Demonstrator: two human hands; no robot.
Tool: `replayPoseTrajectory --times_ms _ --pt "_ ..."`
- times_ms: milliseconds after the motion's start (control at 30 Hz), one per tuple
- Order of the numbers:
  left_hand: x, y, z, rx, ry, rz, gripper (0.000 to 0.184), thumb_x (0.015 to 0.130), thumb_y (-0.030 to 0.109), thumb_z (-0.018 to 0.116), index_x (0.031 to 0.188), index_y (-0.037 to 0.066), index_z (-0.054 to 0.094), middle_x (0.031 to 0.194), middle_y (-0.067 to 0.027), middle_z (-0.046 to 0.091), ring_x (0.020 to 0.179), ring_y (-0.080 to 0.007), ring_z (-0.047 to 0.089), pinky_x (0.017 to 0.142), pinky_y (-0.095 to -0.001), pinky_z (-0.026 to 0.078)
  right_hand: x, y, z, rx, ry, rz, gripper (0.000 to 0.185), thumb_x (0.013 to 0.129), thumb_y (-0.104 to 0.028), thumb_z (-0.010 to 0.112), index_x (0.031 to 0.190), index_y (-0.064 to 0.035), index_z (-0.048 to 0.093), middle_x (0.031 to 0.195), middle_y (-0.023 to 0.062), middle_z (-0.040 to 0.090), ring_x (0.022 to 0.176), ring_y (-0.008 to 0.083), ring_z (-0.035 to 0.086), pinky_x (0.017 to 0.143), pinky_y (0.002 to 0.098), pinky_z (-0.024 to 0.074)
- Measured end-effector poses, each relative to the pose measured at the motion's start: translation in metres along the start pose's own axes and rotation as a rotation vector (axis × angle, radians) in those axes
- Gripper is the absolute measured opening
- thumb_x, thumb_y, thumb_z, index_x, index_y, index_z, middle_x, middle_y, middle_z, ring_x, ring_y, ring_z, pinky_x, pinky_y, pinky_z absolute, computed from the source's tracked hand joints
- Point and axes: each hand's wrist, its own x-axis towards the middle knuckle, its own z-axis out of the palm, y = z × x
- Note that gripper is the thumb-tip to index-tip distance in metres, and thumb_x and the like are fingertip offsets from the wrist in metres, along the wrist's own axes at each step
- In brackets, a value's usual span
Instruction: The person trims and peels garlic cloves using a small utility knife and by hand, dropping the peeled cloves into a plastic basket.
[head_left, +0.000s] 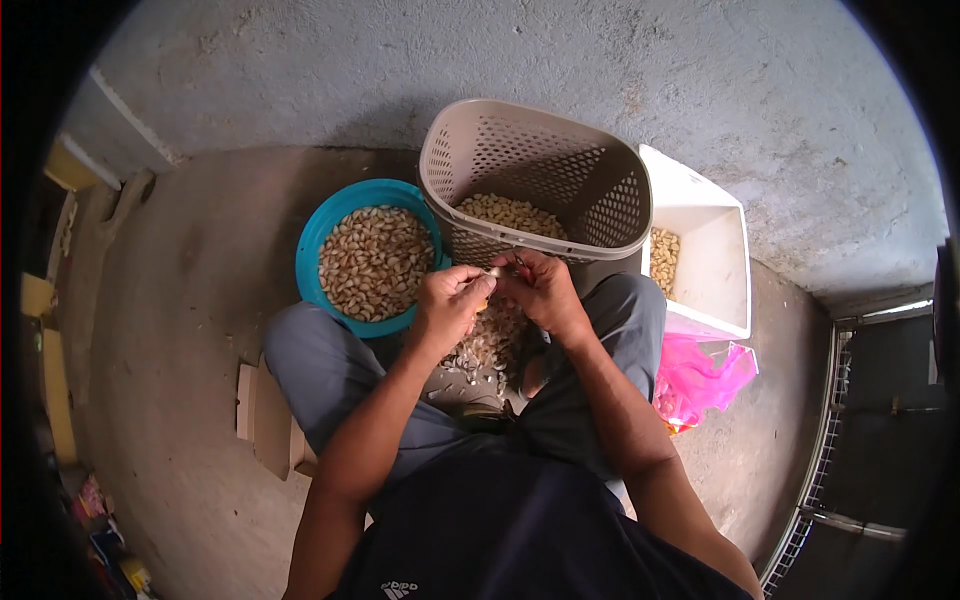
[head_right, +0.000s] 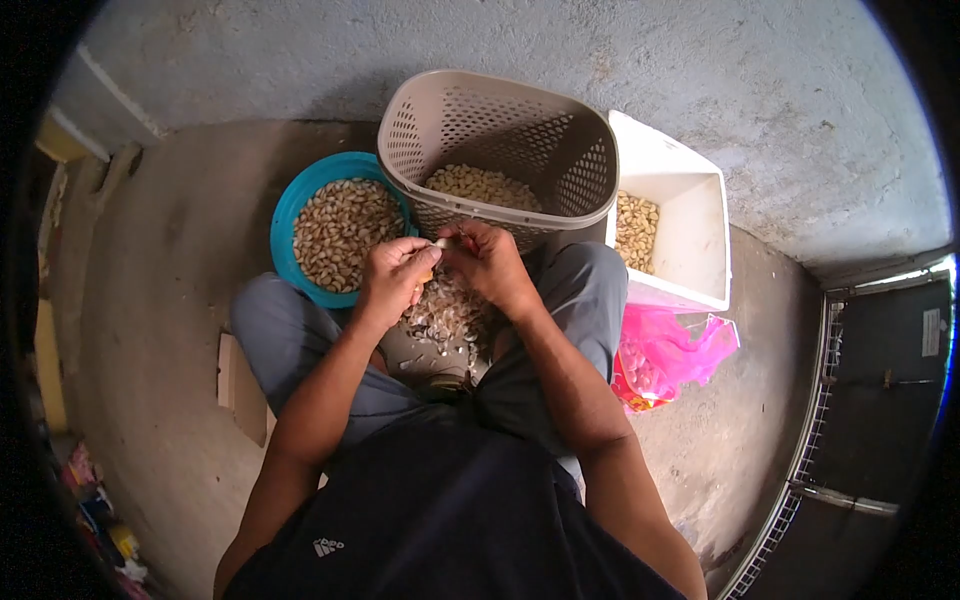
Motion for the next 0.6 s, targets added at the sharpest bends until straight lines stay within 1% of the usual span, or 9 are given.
replayPoseTrajectory --times_ms 67,167,233,367,467,567,600 --pt "0.0 -0.003 0.0 0.063 -0.008 0.046 0.022 0.099 0.019 0.068 0.103 -0.003 0.069 0.067 -0.0005 0.059 0.046 -0.0038 0.047 0.041 -0.0215 0.037 -0.002 -0.005 -0.001 -0.083 0.021 -0.002 0.021 0.092 -0.003 0.074 0.113 -0.002 0.07 0.08 -0.0032 0.065 0.066 0.0034 0.056 0.059 0.0219 0.0477" --pt "0.002 -0.008 -0.002 0.05 -0.029 0.058 0.023 0.1 0.019 0.067 0.104 -0.003 0.069 0.067 -0.0006 0.059 0.047 -0.0038 0.048 0.042 -0.0217 0.038 -0.003 -0.006 -0.001 -0.2 0.048 -0.133 0.021 0.089 -0.002 0.076 0.109 -0.0023 0.071 0.077 -0.0017 0.064 0.068 0.0041 0.055 0.062 0.0241 0.0485" --pt "0.004 -0.012 -0.004 0.022 -0.042 0.061 0.022 0.1 0.018 0.067 0.104 -0.003 0.069 0.067 -0.0007 0.059 0.047 -0.0039 0.048 0.042 -0.0218 0.038 -0.006 -0.011 -0.002 -0.254 0.041 -0.162 0.021 0.087 -0.002 0.077 0.108 -0.0022 0.071 0.076 -0.0001 0.064 0.07 0.0048 0.054 0.063 0.0253 0.049" --pt "0.0 -0.007 -0.006 -0.011 -0.057 0.02 0.02 0.096 0.014 0.069 0.102 -0.005 0.069 0.068 -0.0016 0.06 0.046 -0.0045 0.048 0.042 -0.0215 0.038 -0.011 -0.015 -0.002 -0.259 0.018 -0.169 0.023 0.086 -0.003 0.078 0.107 -0.0019 0.071 0.076 0.0027 0.064 0.071 0.0056 0.054 0.064 0.0267 0.0493" --pt "-0.002 -0.007 -0.006 -0.053 -0.036 0.001 0.018 0.092 0.011 0.069 0.099 -0.005 0.069 0.069 -0.0026 0.061 0.046 -0.0054 0.049 0.04 -0.0215 0.038 -0.011 -0.009 -0.004 -0.275 -0.004 -0.242 0.015 0.089 -0.005 0.074 0.103 0.0004 0.071 0.073 0.0091 0.066 0.066 0.0118 0.061 0.063 0.0295 0.0505" --pt "0.001 -0.01 -0.006 -0.163 -0.021 -0.058 0.016 0.09 0.01 0.07 0.097 -0.005 0.07 0.069 -0.0034 0.062 0.045 -0.0063 0.05 0.038 -0.0218 0.037 -0.008 -0.001 -0.001 0.154 -0.082 -0.027 0.013 0.091 -0.006 0.074 0.102 0.0007 0.07 0.076 0.0052 0.068 0.062 0.0107 0.063 0.056 0.0253 0.0487" --pt "0.001 -0.007 -0.004 -0.199 -0.014 -0.071 0.015 0.09 0.01 0.069 0.096 -0.004 0.07 0.07 -0.0035 0.062 0.045 -0.0065 0.05 0.037 -0.0219 0.037 -0.007 -0.005 -0.002 0.199 -0.089 0.037 0.013 0.091 -0.006 0.073 0.102 0.0007 0.069 0.077 0.0045 0.068 0.061 0.0105 0.063 0.053 0.0242 0.0478"
